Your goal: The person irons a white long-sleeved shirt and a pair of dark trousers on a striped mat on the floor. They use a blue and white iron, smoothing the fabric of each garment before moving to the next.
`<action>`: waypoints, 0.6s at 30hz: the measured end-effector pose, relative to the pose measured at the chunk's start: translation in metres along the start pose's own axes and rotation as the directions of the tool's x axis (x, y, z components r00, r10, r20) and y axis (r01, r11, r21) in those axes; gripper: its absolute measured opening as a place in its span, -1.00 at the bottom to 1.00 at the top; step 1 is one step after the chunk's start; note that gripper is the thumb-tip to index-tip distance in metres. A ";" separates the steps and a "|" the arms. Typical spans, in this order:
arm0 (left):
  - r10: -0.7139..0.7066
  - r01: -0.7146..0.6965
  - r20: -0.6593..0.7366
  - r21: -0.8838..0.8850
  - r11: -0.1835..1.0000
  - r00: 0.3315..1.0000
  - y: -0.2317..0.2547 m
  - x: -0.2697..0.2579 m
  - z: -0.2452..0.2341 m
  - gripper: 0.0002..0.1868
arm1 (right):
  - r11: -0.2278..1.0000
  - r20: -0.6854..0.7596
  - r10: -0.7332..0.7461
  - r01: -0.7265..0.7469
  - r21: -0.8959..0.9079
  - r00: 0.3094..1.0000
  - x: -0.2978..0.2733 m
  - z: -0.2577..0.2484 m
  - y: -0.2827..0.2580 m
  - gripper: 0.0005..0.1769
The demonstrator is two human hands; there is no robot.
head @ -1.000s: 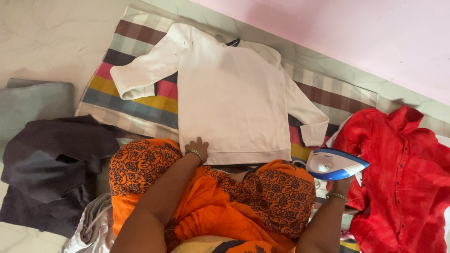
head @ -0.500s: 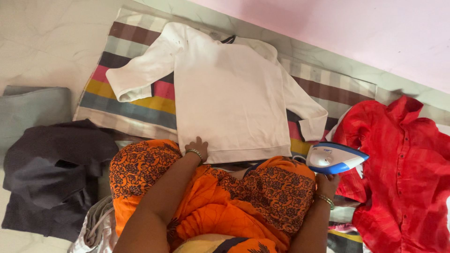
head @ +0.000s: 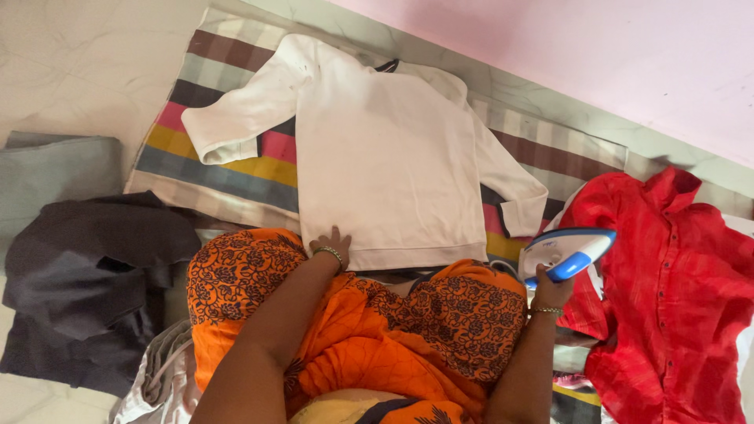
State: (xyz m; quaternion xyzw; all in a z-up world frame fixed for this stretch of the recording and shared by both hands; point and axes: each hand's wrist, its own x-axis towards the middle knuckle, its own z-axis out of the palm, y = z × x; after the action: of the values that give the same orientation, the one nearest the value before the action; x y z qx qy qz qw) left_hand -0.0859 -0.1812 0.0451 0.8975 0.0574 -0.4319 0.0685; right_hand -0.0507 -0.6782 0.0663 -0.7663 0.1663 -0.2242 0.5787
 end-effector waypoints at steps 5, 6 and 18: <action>-0.010 0.009 0.030 0.025 1.000 1.000 0.002 -0.009 -0.006 -0.09 | 0.850 0.177 -0.225 0.282 -0.445 0.958 0.029 0.023 -0.021 -0.54; -0.008 0.008 0.026 0.021 1.000 1.000 0.003 -0.011 -0.007 -0.11 | 0.782 0.213 -0.216 0.299 -0.546 0.953 0.036 0.032 -0.028 -0.55; 0.009 -0.011 0.045 0.045 0.999 0.999 0.004 -0.020 -0.013 -0.01 | 0.590 0.773 0.114 0.583 -0.558 0.624 -0.027 0.222 -0.095 -0.31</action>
State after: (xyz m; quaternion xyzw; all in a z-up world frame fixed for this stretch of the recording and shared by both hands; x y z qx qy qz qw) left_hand -0.0877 -0.1839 0.0686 0.8891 0.0417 -0.4529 0.0516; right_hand 0.0452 -0.4576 0.1022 -0.9712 -0.1214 0.1202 0.1659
